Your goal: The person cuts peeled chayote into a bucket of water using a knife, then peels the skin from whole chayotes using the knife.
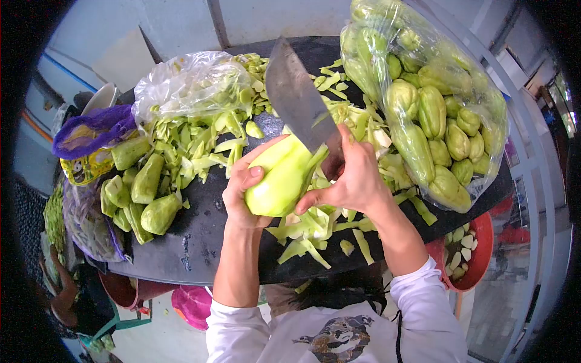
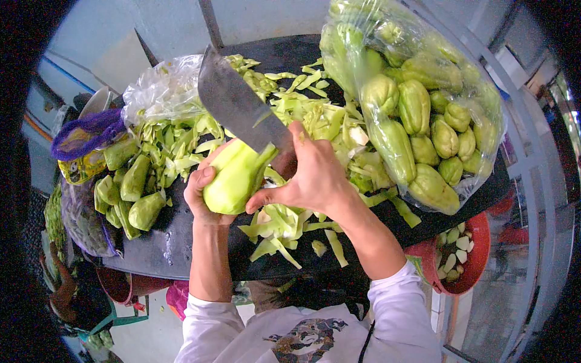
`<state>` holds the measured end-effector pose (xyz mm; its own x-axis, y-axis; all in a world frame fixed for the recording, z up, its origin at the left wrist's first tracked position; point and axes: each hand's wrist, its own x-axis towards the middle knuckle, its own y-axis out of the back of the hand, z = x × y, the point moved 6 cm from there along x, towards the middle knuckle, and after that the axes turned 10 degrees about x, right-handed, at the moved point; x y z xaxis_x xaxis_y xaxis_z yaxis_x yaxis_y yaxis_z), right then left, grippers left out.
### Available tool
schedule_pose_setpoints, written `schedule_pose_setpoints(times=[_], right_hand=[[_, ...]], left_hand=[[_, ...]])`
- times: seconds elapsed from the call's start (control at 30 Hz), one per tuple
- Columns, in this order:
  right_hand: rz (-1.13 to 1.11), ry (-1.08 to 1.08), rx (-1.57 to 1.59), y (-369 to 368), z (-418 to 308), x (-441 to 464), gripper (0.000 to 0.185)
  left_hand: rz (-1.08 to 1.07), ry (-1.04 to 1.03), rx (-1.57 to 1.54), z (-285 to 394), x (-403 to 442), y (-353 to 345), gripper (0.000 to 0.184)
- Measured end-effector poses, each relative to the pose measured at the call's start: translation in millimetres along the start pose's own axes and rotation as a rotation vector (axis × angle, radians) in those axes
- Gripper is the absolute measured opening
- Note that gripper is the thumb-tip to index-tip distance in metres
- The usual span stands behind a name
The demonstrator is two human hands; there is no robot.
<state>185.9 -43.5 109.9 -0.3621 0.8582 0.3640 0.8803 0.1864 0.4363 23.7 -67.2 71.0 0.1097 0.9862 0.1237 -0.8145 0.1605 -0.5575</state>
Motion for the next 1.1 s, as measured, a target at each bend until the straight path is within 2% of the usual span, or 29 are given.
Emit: schedule_pose_setpoints(times=[0.03,0.13,0.33,0.37,0.47,0.53,0.63,0.67,0.8,0.87,0.97,1.1], right_hand=[[0.002,-0.002,0.0,-2,2,-1,0.108],[0.069,0.22,0.047,-10,1,-2,0.099],[-0.092,0.003,0.006,-21,6,-5,0.098],[-0.094,0.004,0.005,-24,8,-5,0.098],[-0.01,0.254,-0.03,-28,-1,-6,0.101],[0.021,0.216,-0.006,-23,-1,-6,0.105],[0.041,0.169,-0.066,-11,-8,-4,0.111],[-0.03,0.043,-0.051,-12,-4,-5,0.114],[-0.069,0.114,-0.06,-22,-1,-3,0.114],[0.034,0.301,-0.034,-22,-7,-4,0.106],[-0.041,0.199,-0.145,-27,-4,-8,0.097],[-0.004,0.207,-0.126,-28,-5,-9,0.091]], left_hand=[[0.024,0.001,0.005,0,-1,0,0.076],[0.047,-0.003,0.004,0,-2,6,0.076],[0.064,-0.006,0.029,3,-3,11,0.071],[0.065,-0.007,0.028,3,-3,10,0.071],[0.148,-0.035,0.038,6,-5,12,0.07],[0.083,-0.011,0.045,3,-4,13,0.07],[0.107,-0.045,0.018,4,-1,-1,0.069],[0.122,-0.056,0.005,7,-2,-6,0.067],[0.092,-0.045,0.028,2,-3,1,0.066],[0.146,-0.057,0.066,3,-5,3,0.062],[0.258,-0.096,0.097,0,-8,11,0.057],[0.224,-0.141,0.144,-6,-10,17,0.045]])
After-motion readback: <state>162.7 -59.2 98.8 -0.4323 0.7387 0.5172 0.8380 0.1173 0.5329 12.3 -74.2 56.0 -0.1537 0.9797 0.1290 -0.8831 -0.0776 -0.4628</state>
